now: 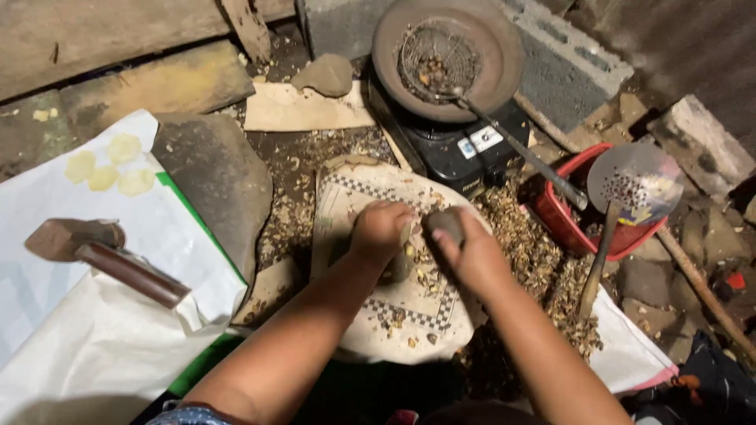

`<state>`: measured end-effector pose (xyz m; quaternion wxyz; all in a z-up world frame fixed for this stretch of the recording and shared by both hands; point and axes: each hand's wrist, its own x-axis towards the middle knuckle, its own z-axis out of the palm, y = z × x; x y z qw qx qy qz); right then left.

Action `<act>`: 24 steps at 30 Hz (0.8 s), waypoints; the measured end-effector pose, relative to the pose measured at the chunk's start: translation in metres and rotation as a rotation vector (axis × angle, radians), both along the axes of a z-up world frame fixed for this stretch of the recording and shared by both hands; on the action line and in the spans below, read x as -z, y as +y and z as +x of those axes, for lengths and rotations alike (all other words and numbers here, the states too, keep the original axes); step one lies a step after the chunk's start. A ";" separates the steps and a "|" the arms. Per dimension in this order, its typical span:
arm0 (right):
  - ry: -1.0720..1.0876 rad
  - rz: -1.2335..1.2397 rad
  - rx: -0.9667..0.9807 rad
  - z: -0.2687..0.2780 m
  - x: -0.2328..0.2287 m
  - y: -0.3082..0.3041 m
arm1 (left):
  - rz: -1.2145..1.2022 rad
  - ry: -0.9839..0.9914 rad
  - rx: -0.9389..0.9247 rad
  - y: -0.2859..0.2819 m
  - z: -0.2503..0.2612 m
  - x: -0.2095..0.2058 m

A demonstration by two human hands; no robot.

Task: The person uses a stone to crush small pieces of cassava on a patterned cloth. They then use a hammer to flatten the cassava pieces on a white sheet. The person also stirs cassava chips in a frying basket over a portable gas stove.

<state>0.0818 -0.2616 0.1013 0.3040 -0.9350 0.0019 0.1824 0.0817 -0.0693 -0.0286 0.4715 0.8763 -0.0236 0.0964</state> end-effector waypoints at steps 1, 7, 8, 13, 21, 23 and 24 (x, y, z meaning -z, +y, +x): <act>0.000 -0.115 -0.121 0.000 0.005 0.001 | 0.212 -0.129 -0.093 0.006 0.006 0.018; -0.007 -0.204 -0.265 0.007 -0.001 0.027 | 0.526 -0.275 -0.129 0.018 0.001 0.035; -0.036 -0.136 -0.248 0.016 -0.001 0.035 | 0.569 -0.356 -0.140 0.020 0.010 0.027; 0.048 -0.155 -0.330 0.033 0.019 0.052 | 0.384 -0.228 -0.150 0.029 -0.007 0.009; -0.034 -0.211 -0.381 0.006 -0.006 0.059 | 0.276 -0.111 -0.164 0.043 -0.020 -0.004; -0.109 -0.153 -0.331 -0.012 -0.006 0.054 | 0.373 -0.082 -0.191 0.049 -0.044 -0.037; -0.094 -0.149 -0.331 -0.012 0.002 0.045 | 0.377 -0.067 -0.187 0.050 -0.058 -0.056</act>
